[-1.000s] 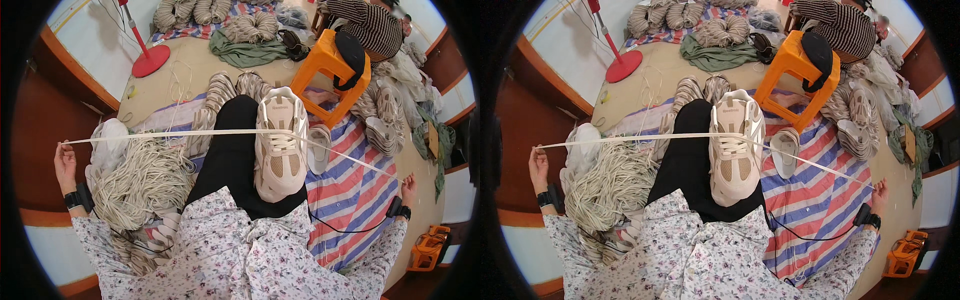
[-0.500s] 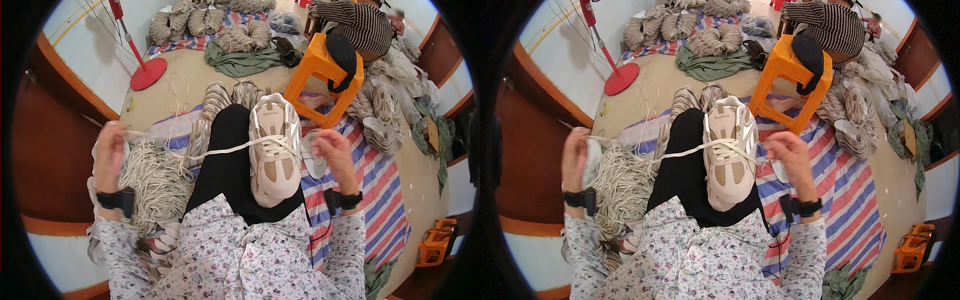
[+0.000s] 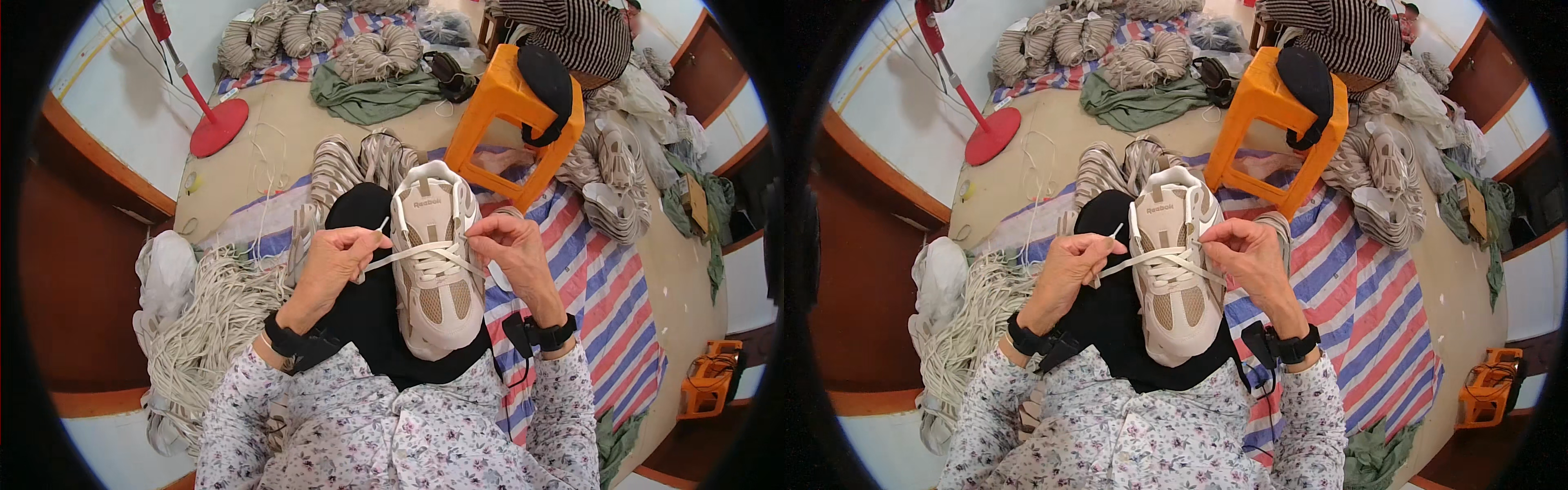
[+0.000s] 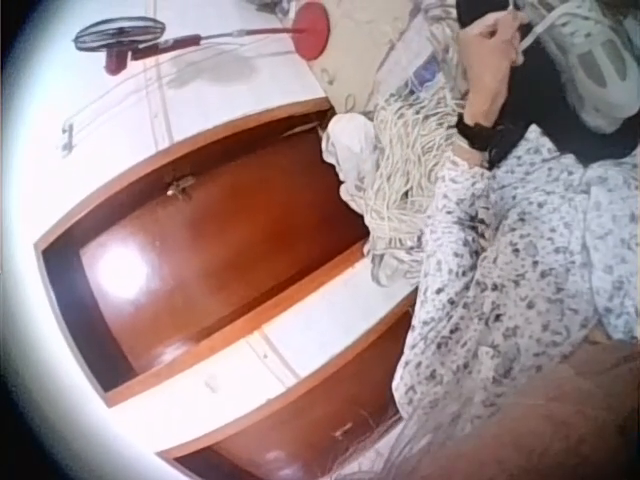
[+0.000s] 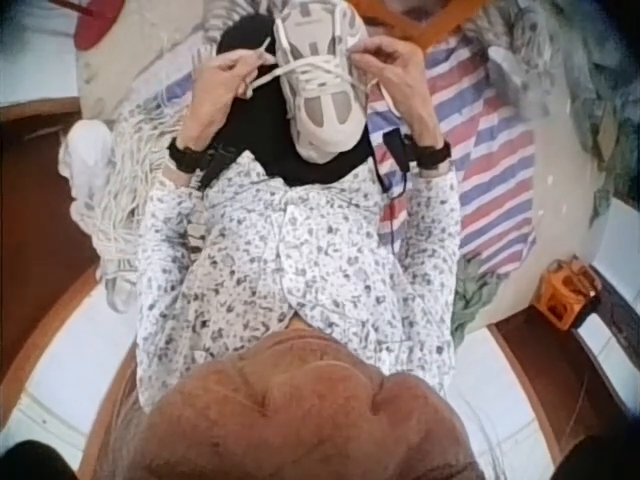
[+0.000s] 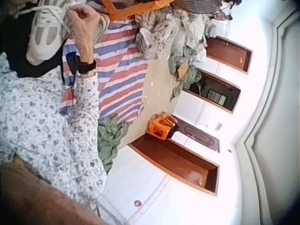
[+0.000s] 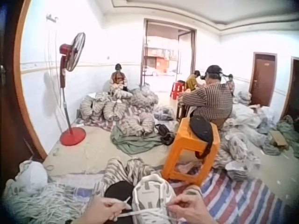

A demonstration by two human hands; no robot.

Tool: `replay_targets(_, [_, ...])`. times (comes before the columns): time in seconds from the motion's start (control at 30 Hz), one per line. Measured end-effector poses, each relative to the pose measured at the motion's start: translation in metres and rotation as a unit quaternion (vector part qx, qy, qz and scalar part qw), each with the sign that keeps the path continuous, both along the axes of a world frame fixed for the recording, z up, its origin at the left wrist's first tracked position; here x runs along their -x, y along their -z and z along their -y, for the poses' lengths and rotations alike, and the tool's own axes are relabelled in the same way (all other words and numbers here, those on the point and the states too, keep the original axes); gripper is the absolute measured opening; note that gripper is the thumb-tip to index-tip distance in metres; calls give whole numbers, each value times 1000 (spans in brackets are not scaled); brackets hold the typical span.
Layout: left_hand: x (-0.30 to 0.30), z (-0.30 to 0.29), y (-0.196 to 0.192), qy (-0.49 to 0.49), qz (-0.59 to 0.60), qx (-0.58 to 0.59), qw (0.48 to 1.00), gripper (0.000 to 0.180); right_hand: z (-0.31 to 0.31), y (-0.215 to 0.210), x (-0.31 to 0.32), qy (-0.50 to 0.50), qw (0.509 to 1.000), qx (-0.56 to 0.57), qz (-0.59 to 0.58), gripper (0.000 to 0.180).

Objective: The recorder is lacing pairs of beige and white Reebok sneakers while sitting on the floor of a workshop.

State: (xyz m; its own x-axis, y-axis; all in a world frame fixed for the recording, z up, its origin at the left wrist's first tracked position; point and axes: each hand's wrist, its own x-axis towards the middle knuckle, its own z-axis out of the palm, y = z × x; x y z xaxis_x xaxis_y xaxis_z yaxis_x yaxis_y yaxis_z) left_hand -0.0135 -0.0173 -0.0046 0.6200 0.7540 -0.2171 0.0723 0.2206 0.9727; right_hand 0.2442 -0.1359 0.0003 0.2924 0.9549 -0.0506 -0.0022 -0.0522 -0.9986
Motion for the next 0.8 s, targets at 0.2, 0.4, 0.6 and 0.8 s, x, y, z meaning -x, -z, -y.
replay_targets(0.2, [-11, 9, 4, -6, -66, -129, 989, 29, -8, -8, -2, 12, 998, 24, 63, 7])
replay_targets(0.4, [-9, 11, 6, 23, -40, -152, 987, 28, -20, -25, 11, 17, 944, -47, 326, 8])
replay_targets(0.6, [-4, 10, 15, 50, -51, -151, 986, 26, -23, -38, 23, -15, 942, 9, 334, 6])
replay_targets(0.8, [-10, 9, 10, 70, -54, -148, 985, 29, -40, -30, 43, -13, 841, -190, 507, 12])
